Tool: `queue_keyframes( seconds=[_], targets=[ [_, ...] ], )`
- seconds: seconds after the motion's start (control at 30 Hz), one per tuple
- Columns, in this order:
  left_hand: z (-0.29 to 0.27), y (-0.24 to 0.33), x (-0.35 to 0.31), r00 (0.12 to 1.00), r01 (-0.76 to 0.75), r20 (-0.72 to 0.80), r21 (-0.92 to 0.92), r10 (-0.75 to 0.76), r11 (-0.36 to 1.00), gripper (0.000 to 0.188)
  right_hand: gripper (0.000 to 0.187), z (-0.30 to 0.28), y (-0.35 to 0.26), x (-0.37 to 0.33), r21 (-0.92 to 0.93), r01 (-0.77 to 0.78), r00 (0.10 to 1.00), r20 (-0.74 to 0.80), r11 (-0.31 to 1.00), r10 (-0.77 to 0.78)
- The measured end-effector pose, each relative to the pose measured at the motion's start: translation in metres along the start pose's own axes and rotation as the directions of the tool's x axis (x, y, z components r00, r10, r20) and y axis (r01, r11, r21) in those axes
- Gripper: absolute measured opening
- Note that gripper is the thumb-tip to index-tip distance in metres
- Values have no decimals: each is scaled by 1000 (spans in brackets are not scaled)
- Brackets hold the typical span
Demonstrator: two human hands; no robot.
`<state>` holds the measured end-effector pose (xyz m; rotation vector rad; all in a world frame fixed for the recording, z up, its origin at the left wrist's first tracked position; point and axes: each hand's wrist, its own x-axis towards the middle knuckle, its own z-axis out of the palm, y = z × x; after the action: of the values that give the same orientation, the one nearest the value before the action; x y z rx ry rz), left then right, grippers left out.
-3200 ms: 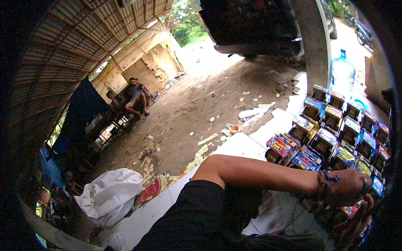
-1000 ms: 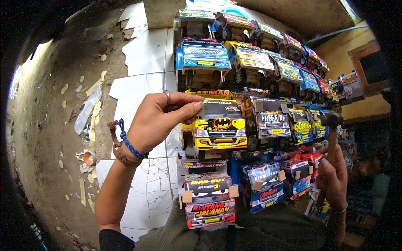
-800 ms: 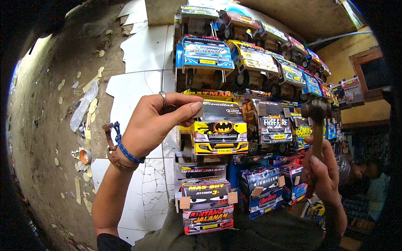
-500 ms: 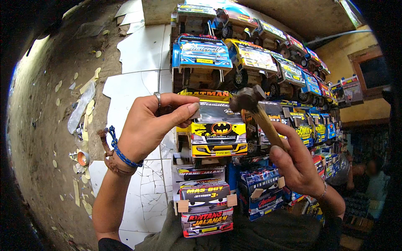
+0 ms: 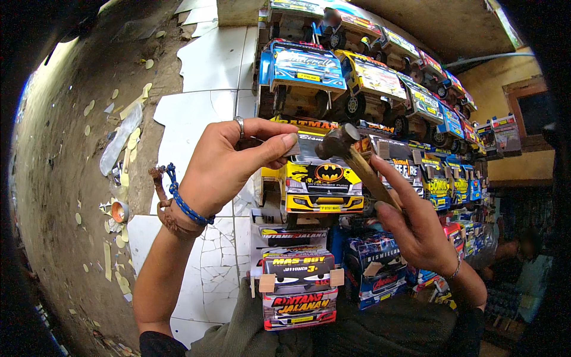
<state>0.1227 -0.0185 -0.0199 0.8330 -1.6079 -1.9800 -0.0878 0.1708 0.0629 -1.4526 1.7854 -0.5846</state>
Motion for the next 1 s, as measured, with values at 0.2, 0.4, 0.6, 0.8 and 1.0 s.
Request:
queue_keyframes(
  seconds=[0.2,0.4,0.6,0.8,1.0],
  targets=[
    [-1,-1,2,1000,27,7,-29,-27,999,29,59,2,-1,2,-103,100,995,6,990,-100],
    [-2,1,4,999,37,16,-11,-37,999,29,57,5,1,6,-170,182,982,-7,968,-186],
    [-3,3,5,998,43,41,-12,-42,999,28,56,2,-2,9,-218,210,975,-30,953,-222],
    [-3,2,5,998,40,47,-6,-40,999,27,59,0,-1,9,-316,278,935,-127,907,-331],
    [-4,2,6,998,39,55,-23,-38,999,29,63,3,5,4,-480,169,971,-71,861,-230]
  ],
)
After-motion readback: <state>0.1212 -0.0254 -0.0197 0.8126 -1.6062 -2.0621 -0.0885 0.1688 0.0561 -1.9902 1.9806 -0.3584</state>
